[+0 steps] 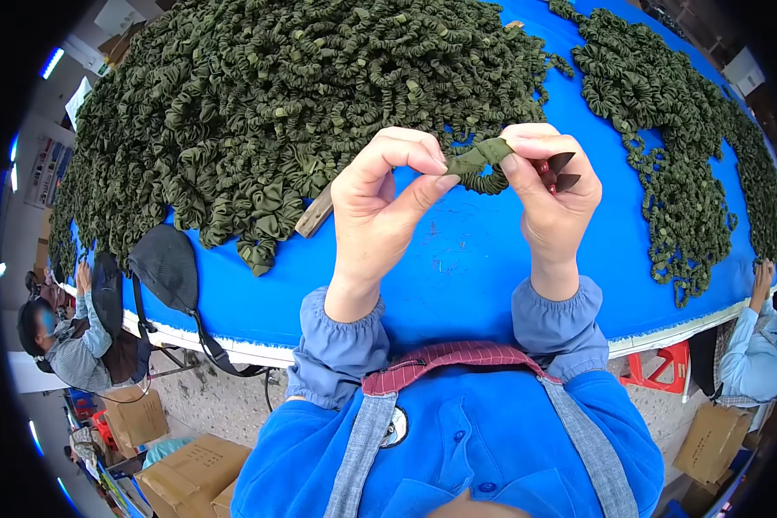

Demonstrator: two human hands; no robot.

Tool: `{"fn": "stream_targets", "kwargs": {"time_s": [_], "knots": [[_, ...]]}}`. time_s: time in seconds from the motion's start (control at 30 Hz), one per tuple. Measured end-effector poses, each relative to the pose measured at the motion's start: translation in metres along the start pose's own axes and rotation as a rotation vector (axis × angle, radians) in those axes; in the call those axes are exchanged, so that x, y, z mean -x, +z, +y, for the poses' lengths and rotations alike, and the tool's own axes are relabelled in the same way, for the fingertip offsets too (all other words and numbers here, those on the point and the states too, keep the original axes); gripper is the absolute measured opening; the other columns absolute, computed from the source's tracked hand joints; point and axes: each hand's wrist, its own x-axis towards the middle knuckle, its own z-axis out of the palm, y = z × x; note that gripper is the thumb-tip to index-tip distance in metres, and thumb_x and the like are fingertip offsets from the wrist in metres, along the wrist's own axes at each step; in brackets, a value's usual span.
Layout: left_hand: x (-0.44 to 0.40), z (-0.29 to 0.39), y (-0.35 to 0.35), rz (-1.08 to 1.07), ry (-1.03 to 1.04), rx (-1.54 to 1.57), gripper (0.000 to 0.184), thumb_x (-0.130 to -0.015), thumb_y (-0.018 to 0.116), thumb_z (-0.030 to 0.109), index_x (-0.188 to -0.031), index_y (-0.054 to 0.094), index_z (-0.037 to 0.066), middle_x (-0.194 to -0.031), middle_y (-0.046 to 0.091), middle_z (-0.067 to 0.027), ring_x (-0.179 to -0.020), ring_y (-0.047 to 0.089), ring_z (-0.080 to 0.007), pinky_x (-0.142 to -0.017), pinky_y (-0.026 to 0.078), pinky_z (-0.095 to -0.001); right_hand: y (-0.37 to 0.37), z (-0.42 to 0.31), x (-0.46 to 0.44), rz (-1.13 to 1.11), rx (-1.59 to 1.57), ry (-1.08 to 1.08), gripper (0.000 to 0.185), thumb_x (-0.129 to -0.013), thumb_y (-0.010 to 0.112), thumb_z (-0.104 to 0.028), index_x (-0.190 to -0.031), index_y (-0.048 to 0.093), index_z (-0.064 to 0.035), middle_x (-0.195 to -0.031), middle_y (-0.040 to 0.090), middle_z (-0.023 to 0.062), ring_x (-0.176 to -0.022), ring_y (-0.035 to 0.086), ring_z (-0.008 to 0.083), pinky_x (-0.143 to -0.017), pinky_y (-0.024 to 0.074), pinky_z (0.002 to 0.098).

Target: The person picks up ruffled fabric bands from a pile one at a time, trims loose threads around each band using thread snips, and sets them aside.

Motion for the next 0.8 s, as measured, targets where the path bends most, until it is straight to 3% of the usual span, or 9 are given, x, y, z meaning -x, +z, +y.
{"fn": "stream_targets", "kwargs": {"time_s": [0.47,0.8], "knots": [[0.0024,0.0017,-0.0002,0.013,-0.005,-0.084,0.021,-0.072,0.068,-0.008,-0.085,0.057,0.004,-0.093,0.057,-0.0079,-0.084,0.052,-0.0151,-0.078,0.043,-0.0263,0.0011,-0.0013,0.0009,0.011,-0.009,0.010,0.023,-0.075,0.060,0.015,-0.091,0.060,-0.0010,-0.096,0.062,0.0098,-0.067,0.051,0.0074,-0.057,0.0404,0.0173],[0.0047,0.0023,0.0053,0.131,-0.225,0.053,0.023,-0.077,0.066,-0.006,-0.095,0.055,0.002,-0.094,0.058,-0.0075,-0.085,0.052,-0.0116,-0.077,0.044,-0.0222,0.0034,-0.0075,0.0018,0.091,-0.008,0.285,0.014,-0.077,0.062,0.007,-0.089,0.059,0.0001,-0.083,0.063,0.0080,-0.064,0.054,0.0065,-0.056,0.0425,0.0162]]}}
